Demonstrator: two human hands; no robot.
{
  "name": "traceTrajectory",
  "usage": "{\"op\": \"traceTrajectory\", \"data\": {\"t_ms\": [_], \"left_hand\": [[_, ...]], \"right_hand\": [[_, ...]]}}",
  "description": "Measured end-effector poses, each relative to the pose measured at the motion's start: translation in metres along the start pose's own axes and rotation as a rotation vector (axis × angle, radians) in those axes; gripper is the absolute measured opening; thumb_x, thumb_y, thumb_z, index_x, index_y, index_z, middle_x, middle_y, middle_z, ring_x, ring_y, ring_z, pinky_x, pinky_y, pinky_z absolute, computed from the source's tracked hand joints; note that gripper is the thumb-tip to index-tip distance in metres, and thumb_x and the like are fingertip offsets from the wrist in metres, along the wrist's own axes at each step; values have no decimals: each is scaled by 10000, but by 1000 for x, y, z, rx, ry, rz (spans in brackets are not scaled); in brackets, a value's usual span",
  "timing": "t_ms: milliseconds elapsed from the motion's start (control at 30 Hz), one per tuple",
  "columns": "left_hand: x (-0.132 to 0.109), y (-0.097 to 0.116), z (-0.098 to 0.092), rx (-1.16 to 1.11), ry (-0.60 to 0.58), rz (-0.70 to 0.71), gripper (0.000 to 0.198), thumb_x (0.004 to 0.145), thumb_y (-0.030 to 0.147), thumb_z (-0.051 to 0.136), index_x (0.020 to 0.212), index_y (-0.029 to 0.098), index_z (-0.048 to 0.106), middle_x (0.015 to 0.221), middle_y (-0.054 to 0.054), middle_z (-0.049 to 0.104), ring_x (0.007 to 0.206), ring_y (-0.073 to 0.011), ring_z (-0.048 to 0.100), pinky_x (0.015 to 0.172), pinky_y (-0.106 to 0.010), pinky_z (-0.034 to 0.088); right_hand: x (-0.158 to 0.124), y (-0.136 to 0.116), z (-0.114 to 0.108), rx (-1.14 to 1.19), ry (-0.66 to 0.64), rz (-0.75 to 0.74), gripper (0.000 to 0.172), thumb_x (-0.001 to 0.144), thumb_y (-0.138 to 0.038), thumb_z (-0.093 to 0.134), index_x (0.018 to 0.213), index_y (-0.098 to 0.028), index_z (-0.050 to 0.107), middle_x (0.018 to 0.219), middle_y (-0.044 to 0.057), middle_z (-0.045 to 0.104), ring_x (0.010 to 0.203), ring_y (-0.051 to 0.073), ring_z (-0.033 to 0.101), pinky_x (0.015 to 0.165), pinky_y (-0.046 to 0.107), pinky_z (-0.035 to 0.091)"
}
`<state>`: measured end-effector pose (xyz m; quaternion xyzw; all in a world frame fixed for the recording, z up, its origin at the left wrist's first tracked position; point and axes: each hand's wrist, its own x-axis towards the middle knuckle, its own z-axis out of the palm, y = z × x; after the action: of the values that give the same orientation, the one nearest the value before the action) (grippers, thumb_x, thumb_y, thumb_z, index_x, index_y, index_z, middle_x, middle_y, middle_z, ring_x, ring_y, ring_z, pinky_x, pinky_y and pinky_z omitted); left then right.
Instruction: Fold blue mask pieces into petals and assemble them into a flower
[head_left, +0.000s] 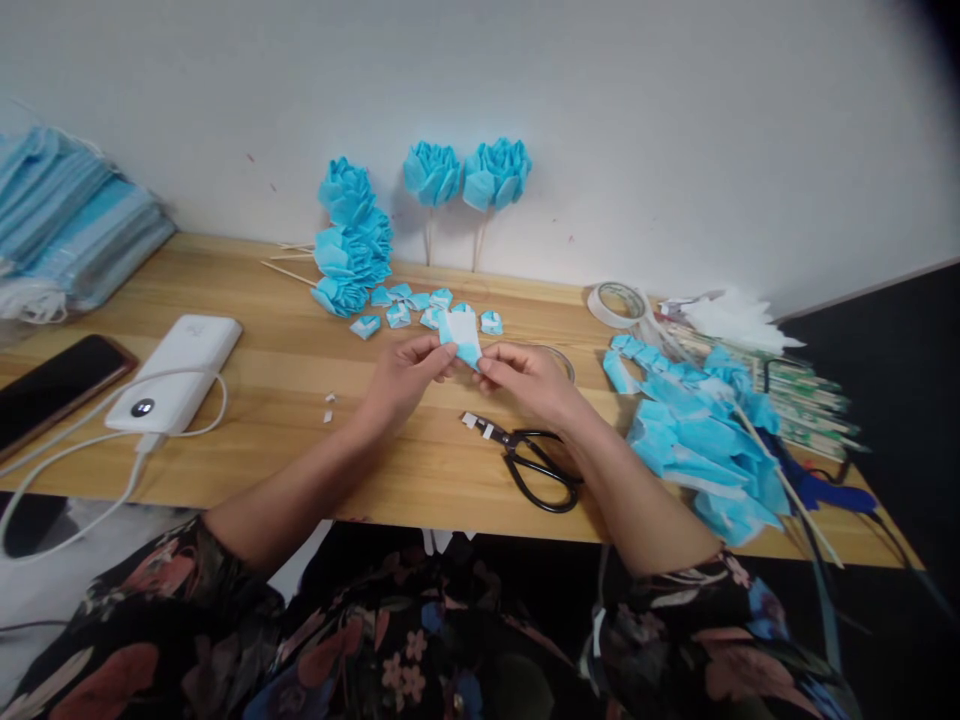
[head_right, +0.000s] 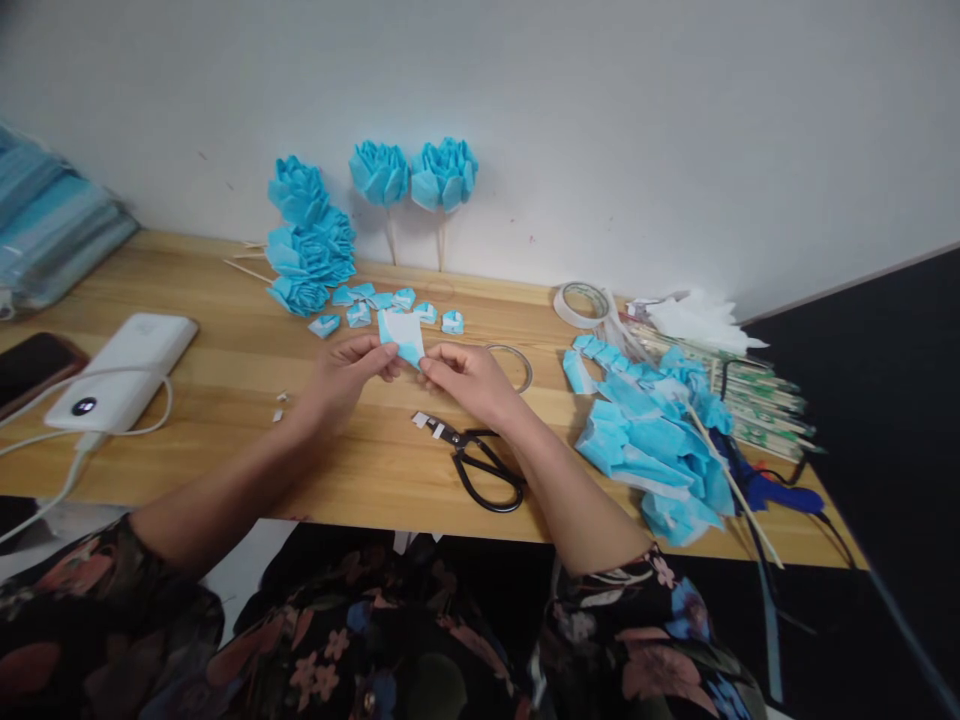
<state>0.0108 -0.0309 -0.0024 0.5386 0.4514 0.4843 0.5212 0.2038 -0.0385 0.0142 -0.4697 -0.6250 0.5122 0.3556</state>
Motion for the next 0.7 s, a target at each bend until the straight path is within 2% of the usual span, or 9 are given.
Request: {"op": "traceTrajectory", "data": {"t_ms": [200,367,700], "left_hand": [[-1,2,1,-8,-46,-17,283,769,438,713,659,181,669,658,-18,676,613,-112,545,629,-259,463],[-1,2,2,17,-33,-15,290,778,431,716,654,175,656,650,-13,661,612,-110,543,623,-257,458],[0,1,0,52,-48,7,261,769,400,688,638,175,660,618,-3,624,597,-112,509,596,-264,407]], "right_hand": [[0,-2,-1,101,-10,1,436,864,-623,637,741,-206,662,794,35,684,762,152,644,775,330,557],[-2,-6,2,95,-12,53,357,804,-534,732,759,-198,623,726,-8,649,697,123,596,731,298,495],[0,-3,1,5,-7,55,282,763,-447,738,742,-204,597,642,-41,608,595,101,479,604,266,351]]}}
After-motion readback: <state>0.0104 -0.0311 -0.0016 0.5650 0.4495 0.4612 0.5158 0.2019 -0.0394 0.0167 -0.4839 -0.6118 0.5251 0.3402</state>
